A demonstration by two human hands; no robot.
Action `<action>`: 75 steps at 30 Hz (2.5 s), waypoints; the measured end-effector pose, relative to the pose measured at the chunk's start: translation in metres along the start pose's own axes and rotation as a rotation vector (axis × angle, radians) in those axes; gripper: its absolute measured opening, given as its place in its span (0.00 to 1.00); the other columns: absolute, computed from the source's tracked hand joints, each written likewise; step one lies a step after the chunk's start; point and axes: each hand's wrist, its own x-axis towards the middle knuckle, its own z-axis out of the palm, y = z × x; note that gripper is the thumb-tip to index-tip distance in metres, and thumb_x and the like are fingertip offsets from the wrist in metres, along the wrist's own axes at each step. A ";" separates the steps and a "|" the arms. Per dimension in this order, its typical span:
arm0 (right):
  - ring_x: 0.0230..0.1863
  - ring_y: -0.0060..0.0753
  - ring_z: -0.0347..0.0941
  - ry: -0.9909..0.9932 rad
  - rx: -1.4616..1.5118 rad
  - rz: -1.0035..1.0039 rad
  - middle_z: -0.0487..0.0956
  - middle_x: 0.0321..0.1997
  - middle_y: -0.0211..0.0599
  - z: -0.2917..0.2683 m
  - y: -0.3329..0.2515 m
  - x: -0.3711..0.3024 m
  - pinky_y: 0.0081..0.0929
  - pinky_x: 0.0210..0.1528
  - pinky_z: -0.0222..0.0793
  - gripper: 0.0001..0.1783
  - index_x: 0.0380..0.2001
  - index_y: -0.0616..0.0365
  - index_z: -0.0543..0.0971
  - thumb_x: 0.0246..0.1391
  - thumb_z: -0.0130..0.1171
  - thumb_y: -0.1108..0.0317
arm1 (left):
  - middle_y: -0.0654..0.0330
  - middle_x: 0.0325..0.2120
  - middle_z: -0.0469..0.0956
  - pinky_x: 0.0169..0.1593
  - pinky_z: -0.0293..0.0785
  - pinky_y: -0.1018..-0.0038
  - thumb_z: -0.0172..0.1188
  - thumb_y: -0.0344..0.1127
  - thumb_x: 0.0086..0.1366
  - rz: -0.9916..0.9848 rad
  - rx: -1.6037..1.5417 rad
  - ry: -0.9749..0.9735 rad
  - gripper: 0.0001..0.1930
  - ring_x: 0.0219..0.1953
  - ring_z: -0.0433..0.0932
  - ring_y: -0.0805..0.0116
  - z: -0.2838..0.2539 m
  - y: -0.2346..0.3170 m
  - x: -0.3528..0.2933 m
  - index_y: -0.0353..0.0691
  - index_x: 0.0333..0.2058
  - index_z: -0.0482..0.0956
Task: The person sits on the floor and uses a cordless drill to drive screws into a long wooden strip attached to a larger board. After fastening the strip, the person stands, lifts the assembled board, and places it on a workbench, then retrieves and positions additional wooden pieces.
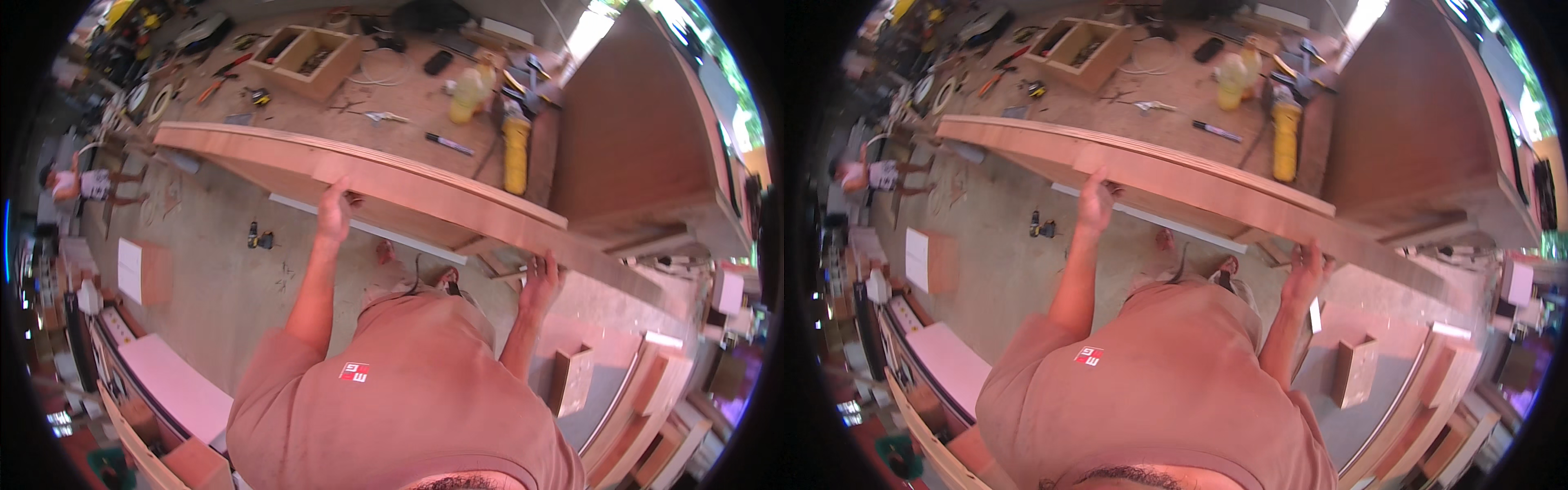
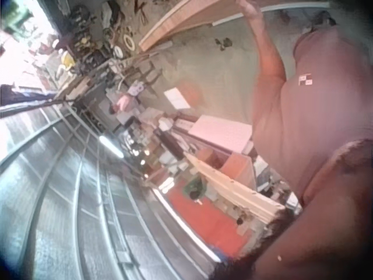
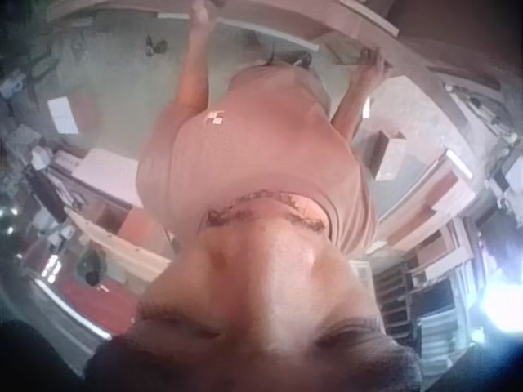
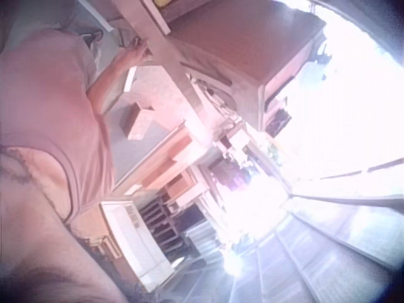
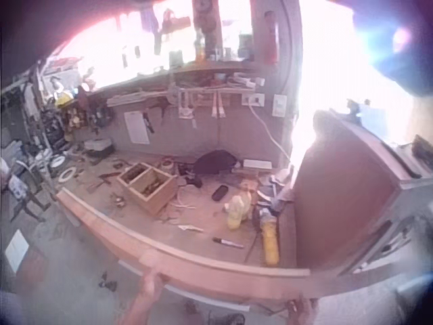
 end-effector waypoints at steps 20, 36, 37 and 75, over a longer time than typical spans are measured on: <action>0.57 0.34 0.73 0.041 -0.072 0.000 0.76 0.55 0.36 -0.010 -0.011 0.022 0.39 0.59 0.67 0.24 0.59 0.56 0.69 0.62 0.64 0.67 | 0.60 0.37 0.84 0.44 0.76 0.70 0.60 0.49 0.70 -0.081 -0.017 -0.020 0.18 0.38 0.82 0.69 0.021 -0.006 -0.014 0.38 0.43 0.82; 0.55 0.32 0.73 0.023 -0.047 -0.023 0.76 0.55 0.37 -0.015 0.000 0.030 0.37 0.57 0.68 0.22 0.57 0.56 0.69 0.63 0.62 0.67 | 0.58 0.37 0.84 0.44 0.77 0.68 0.60 0.48 0.70 -0.125 -0.051 -0.035 0.18 0.37 0.81 0.67 0.013 -0.011 -0.004 0.37 0.41 0.82; 0.54 0.32 0.73 0.037 -0.051 -0.030 0.76 0.55 0.37 -0.012 0.002 0.030 0.38 0.56 0.68 0.22 0.56 0.56 0.69 0.63 0.63 0.67 | 0.58 0.37 0.84 0.44 0.77 0.67 0.60 0.48 0.69 -0.125 -0.047 -0.020 0.17 0.37 0.81 0.67 0.015 -0.009 -0.005 0.37 0.41 0.82; 0.64 0.39 0.68 0.303 -0.011 -0.037 0.67 0.65 0.40 0.043 0.003 0.019 0.49 0.57 0.73 0.42 0.69 0.51 0.58 0.57 0.71 0.68 | 0.58 0.56 0.72 0.56 0.70 0.59 0.67 0.63 0.61 -0.210 0.024 0.519 0.36 0.58 0.70 0.58 0.063 0.010 0.020 0.47 0.60 0.73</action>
